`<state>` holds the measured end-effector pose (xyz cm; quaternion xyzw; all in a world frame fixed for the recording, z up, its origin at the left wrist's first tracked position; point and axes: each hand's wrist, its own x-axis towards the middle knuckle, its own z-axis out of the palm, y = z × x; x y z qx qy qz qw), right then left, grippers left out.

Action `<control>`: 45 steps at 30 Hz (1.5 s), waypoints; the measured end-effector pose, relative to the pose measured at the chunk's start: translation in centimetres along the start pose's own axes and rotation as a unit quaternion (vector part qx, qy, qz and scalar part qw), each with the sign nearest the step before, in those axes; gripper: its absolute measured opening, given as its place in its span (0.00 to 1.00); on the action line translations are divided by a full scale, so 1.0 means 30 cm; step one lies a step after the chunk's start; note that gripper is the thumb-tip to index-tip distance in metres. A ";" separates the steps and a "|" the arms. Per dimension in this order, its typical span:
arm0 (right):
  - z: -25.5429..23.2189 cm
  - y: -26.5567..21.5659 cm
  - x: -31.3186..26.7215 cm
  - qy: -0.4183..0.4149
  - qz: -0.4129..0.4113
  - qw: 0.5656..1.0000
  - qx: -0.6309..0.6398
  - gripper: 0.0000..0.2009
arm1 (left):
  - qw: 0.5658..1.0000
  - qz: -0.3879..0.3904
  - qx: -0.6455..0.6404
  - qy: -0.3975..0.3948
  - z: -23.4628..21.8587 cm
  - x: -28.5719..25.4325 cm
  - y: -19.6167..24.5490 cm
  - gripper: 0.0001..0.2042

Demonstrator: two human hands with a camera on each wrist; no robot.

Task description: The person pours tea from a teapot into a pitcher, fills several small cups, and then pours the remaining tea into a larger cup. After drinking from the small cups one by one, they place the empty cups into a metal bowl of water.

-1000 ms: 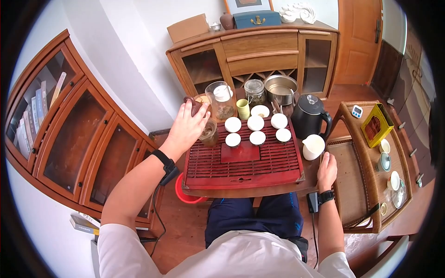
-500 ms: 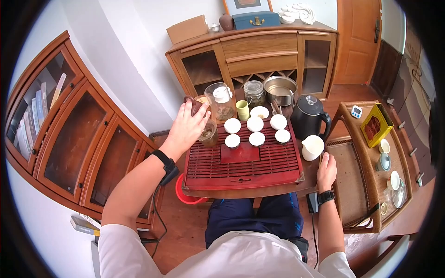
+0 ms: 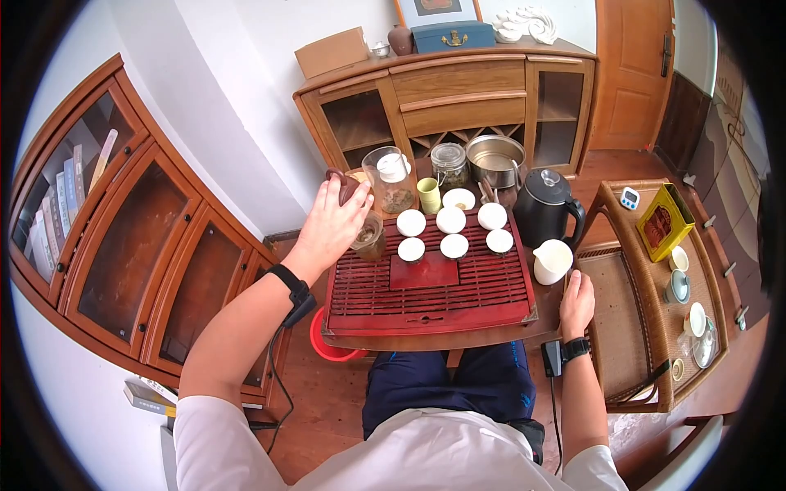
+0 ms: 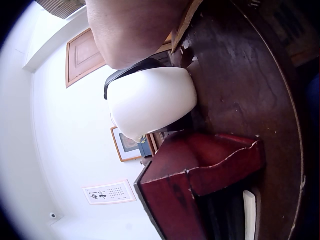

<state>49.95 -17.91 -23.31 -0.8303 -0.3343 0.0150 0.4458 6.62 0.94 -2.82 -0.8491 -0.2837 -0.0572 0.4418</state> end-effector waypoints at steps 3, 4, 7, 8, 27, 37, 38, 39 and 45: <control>-0.006 -0.009 -0.004 0.001 0.001 1.000 0.000 0.28 | 1.000 0.002 -0.002 0.005 -0.009 0.007 0.001 0.22; -0.006 -0.009 -0.004 0.001 0.001 1.000 0.000 0.28 | 1.000 0.004 -0.002 0.009 -0.010 0.008 0.002 0.22; -0.007 -0.010 -0.004 -0.002 0.003 1.000 -0.002 0.28 | 1.000 0.005 0.003 0.007 -0.010 0.009 0.003 0.22; -0.007 -0.010 -0.004 -0.004 0.003 1.000 -0.002 0.28 | 1.000 0.005 0.003 0.007 -0.008 0.010 0.002 0.22; -0.007 -0.010 -0.005 0.001 0.002 1.000 0.009 0.28 | 0.999 -0.010 0.034 -0.027 0.016 0.008 -0.016 0.23; -0.014 -0.018 -0.006 -0.003 -0.002 1.000 0.012 0.27 | 0.999 -0.011 0.022 -0.032 0.027 0.000 -0.009 0.22; -0.014 -0.020 -0.005 -0.001 -0.003 1.000 0.009 0.27 | 0.999 -0.011 0.021 -0.033 0.026 0.001 -0.009 0.22; -0.013 -0.022 -0.007 0.000 -0.003 1.000 0.007 0.27 | 0.999 -0.009 0.019 -0.030 0.026 0.001 -0.009 0.22; -0.016 -0.021 -0.005 -0.010 0.006 1.000 0.008 0.28 | 1.000 -0.008 0.013 -0.023 0.012 0.000 -0.008 0.22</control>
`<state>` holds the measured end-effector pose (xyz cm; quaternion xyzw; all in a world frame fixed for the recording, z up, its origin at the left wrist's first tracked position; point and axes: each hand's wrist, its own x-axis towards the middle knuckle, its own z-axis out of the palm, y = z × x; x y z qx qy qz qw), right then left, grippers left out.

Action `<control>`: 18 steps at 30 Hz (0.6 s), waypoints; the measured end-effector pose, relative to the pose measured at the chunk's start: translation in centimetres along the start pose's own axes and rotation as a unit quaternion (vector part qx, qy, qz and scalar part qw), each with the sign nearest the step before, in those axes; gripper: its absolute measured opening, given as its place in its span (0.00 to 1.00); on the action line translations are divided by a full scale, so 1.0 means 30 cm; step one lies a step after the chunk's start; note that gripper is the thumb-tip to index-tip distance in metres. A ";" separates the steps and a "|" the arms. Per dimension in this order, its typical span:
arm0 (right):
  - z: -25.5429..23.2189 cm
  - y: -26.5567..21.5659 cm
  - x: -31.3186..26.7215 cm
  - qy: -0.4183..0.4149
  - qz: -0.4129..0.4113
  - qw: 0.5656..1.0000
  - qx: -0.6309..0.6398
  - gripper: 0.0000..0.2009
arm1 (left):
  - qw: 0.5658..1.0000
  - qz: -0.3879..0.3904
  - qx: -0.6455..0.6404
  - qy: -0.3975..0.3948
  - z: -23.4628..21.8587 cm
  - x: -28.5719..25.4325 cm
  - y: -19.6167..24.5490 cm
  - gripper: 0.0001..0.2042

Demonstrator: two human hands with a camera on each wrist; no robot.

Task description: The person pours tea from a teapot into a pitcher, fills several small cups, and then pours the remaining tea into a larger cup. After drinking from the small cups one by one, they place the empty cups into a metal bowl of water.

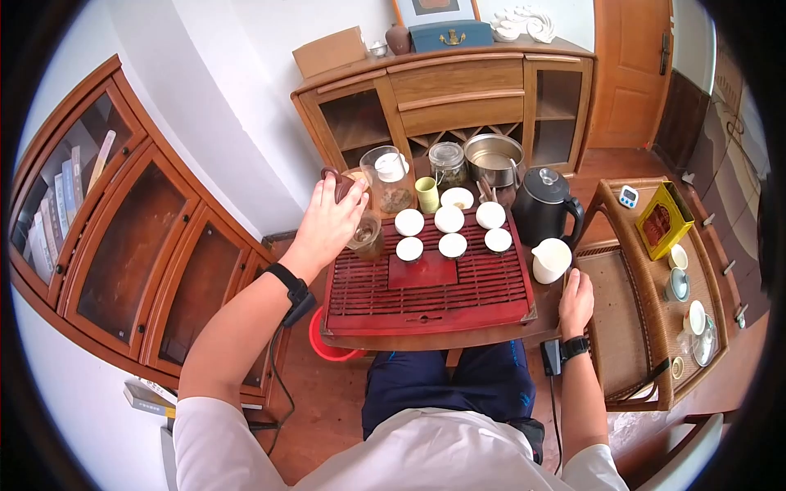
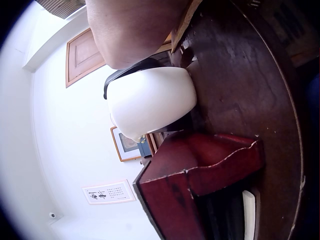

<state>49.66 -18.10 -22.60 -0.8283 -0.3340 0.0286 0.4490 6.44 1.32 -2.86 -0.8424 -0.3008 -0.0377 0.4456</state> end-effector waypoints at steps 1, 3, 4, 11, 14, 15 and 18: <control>0.000 -0.001 0.000 0.000 0.000 1.000 0.000 0.28 | 1.000 0.002 -0.004 -0.001 -0.001 -0.001 0.000 0.22; -0.001 -0.001 -0.002 0.001 -0.002 1.000 -0.005 0.29 | 1.000 0.003 -0.004 0.004 -0.001 0.001 -0.003 0.22; -0.001 -0.001 -0.001 0.001 -0.002 1.000 -0.005 0.29 | 1.000 0.004 -0.004 0.009 -0.001 0.001 -0.005 0.22; 0.000 0.003 0.000 -0.004 -0.002 1.000 -0.007 0.29 | 1.000 0.008 -0.005 0.006 -0.004 -0.006 -0.012 0.22; 0.000 0.004 0.001 -0.009 0.005 1.000 -0.013 0.28 | 0.999 0.030 -0.039 0.000 -0.018 -0.014 -0.009 0.22; 0.000 0.003 0.004 -0.014 0.008 1.000 -0.016 0.28 | 0.999 0.027 -0.042 0.008 -0.019 -0.012 -0.006 0.22; 0.001 0.001 -0.001 -0.006 0.008 1.000 -0.004 0.28 | 0.999 0.014 -0.029 0.016 -0.013 -0.004 -0.009 0.22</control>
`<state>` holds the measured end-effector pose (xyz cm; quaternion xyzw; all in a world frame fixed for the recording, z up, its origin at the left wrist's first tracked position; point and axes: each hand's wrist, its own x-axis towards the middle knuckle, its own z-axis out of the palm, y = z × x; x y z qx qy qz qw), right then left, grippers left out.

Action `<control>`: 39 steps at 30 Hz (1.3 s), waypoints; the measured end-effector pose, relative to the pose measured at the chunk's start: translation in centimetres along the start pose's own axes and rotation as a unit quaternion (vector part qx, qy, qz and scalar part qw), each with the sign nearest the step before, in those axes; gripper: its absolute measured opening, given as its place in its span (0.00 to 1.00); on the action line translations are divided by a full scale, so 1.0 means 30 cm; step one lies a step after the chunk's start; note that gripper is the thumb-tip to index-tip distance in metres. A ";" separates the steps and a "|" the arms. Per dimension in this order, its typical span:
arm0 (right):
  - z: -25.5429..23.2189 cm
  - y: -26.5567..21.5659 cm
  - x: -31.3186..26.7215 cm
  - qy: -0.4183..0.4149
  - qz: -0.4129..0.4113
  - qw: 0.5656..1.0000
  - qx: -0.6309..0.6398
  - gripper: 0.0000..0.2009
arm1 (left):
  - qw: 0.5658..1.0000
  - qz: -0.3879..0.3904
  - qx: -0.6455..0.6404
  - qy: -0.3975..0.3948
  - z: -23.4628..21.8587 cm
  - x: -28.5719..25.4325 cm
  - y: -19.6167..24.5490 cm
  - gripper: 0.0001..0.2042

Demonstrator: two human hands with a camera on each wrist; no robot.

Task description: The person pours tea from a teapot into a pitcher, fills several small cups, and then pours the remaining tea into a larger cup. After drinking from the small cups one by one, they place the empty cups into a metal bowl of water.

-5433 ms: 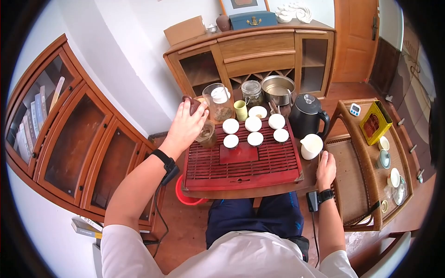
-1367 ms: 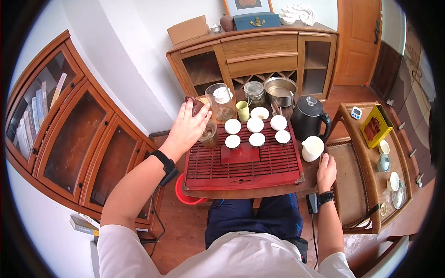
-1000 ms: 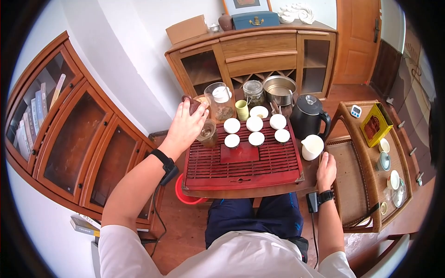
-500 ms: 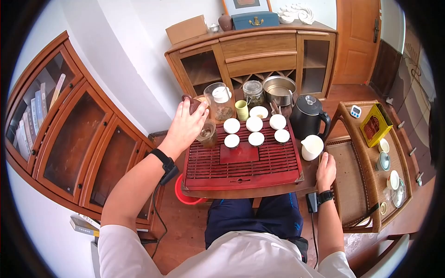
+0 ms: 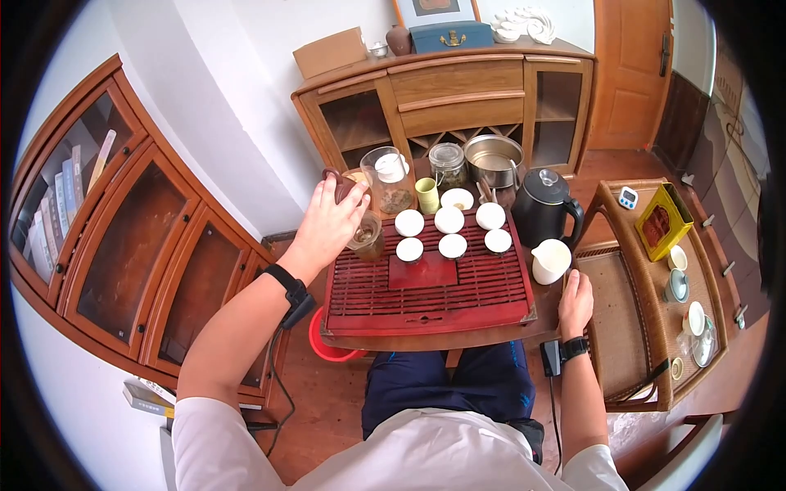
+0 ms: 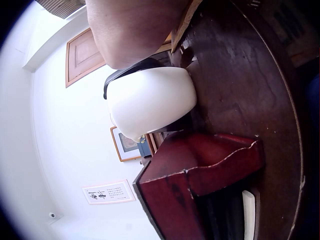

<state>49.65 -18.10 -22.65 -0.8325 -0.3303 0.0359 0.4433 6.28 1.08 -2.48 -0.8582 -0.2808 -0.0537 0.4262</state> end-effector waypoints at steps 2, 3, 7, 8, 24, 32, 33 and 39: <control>0.002 0.004 0.002 0.003 -0.003 1.000 -0.004 0.28 | 1.000 -0.008 0.014 -0.002 0.008 0.004 -0.009 0.22; 0.004 0.005 0.003 0.005 -0.007 1.000 -0.006 0.27 | 1.000 -0.011 0.023 -0.006 0.011 0.003 -0.016 0.21; -0.008 -0.015 -0.003 -0.004 0.002 1.000 -0.002 0.27 | 1.000 -0.007 0.012 -0.013 0.008 -0.009 -0.015 0.22; -0.006 -0.008 -0.002 0.000 -0.005 1.000 0.000 0.27 | 1.000 -0.007 0.012 -0.013 0.005 -0.009 -0.012 0.22; 0.004 0.005 0.000 0.008 -0.008 1.000 0.003 0.27 | 0.999 -0.034 0.039 -0.017 -0.010 0.023 -0.007 0.22; 0.002 0.005 -0.001 0.006 -0.008 1.000 -0.002 0.27 | 0.998 -0.033 0.049 -0.016 -0.009 0.026 -0.014 0.23; 0.003 0.004 0.000 0.009 -0.012 1.000 -0.004 0.27 | 0.998 -0.032 0.044 -0.021 -0.009 0.025 -0.013 0.23; 0.005 0.010 0.001 0.007 -0.018 1.000 0.009 0.27 | 1.000 -0.005 0.020 -0.018 0.000 0.011 0.001 0.22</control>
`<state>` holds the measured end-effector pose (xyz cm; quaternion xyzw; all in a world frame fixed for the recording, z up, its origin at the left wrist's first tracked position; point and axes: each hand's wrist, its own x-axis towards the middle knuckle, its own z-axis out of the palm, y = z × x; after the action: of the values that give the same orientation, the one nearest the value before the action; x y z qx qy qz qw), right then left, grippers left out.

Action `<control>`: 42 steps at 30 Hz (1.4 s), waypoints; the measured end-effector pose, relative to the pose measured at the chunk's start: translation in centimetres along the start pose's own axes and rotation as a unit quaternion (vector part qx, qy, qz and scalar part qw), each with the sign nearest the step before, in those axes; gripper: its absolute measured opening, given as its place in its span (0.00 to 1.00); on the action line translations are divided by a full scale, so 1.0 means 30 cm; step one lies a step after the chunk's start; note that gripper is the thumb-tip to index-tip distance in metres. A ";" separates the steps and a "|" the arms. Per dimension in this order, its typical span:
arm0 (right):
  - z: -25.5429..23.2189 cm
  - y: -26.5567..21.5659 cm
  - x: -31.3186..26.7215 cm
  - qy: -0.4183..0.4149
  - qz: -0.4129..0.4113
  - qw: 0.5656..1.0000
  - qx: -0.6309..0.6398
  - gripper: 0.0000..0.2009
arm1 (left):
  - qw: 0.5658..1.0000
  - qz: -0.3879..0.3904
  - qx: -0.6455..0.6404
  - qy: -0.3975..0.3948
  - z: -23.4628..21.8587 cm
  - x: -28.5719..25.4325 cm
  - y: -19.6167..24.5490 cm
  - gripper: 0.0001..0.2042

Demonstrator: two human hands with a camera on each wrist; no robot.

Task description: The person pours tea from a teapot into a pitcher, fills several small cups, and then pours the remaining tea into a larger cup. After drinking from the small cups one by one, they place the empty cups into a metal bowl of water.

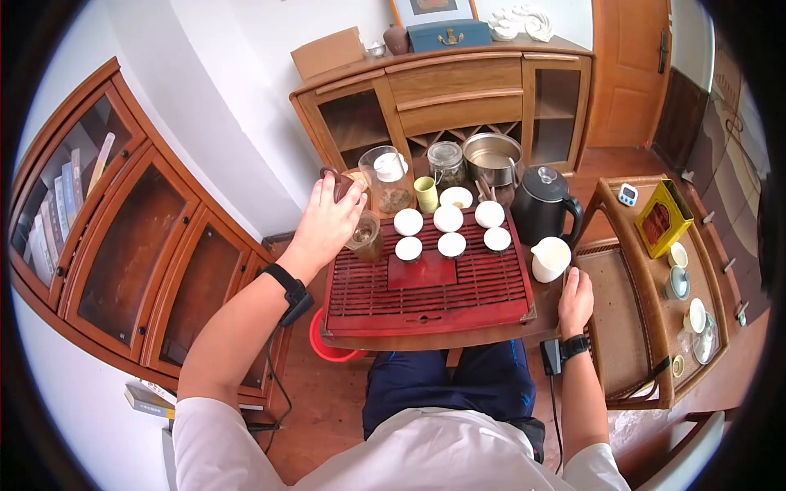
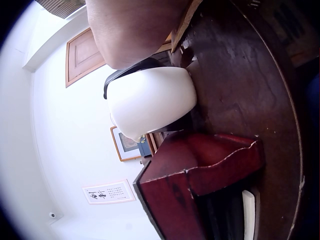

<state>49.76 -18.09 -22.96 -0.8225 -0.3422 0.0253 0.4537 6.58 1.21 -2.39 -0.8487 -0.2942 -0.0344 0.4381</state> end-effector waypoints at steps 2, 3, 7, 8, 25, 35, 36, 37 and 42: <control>-0.002 0.001 0.000 -0.001 0.003 1.000 -0.007 0.27 | 1.000 -0.003 -0.003 0.007 0.003 0.001 0.002 0.22; -0.002 -0.002 0.002 -0.002 0.006 1.000 -0.013 0.27 | 1.000 0.003 -0.008 0.005 0.003 0.000 0.001 0.22; -0.002 -0.006 0.000 0.000 0.005 1.000 -0.005 0.27 | 1.000 0.002 -0.010 0.004 0.010 0.003 -0.009 0.22; -0.003 -0.006 0.000 -0.003 0.007 1.000 -0.009 0.27 | 1.000 0.002 -0.010 0.004 0.015 0.003 -0.012 0.22; 0.006 0.006 0.003 0.004 0.010 1.000 -0.012 0.27 | 1.000 -0.009 -0.003 0.012 0.017 0.008 -0.020 0.21; 0.000 -0.004 0.001 0.012 0.002 1.000 -0.010 0.27 | 1.000 -0.006 -0.001 -0.011 0.012 0.016 -0.005 0.22; 0.000 -0.006 0.000 0.010 0.006 1.000 -0.007 0.27 | 1.000 0.011 -0.002 -0.015 0.006 0.013 -0.003 0.22; 0.002 -0.003 0.001 0.010 0.006 1.000 -0.007 0.27 | 0.999 0.029 -0.003 -0.019 -0.001 0.013 -0.001 0.22; 0.002 -0.006 -0.003 0.016 0.009 1.000 -0.010 0.27 | 1.000 -0.006 0.009 -0.017 0.012 0.015 0.007 0.22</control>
<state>49.58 -18.03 -22.89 -0.8304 -0.3275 0.0125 0.4506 6.99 1.61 -2.61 -0.8434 -0.3072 -0.0201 0.4404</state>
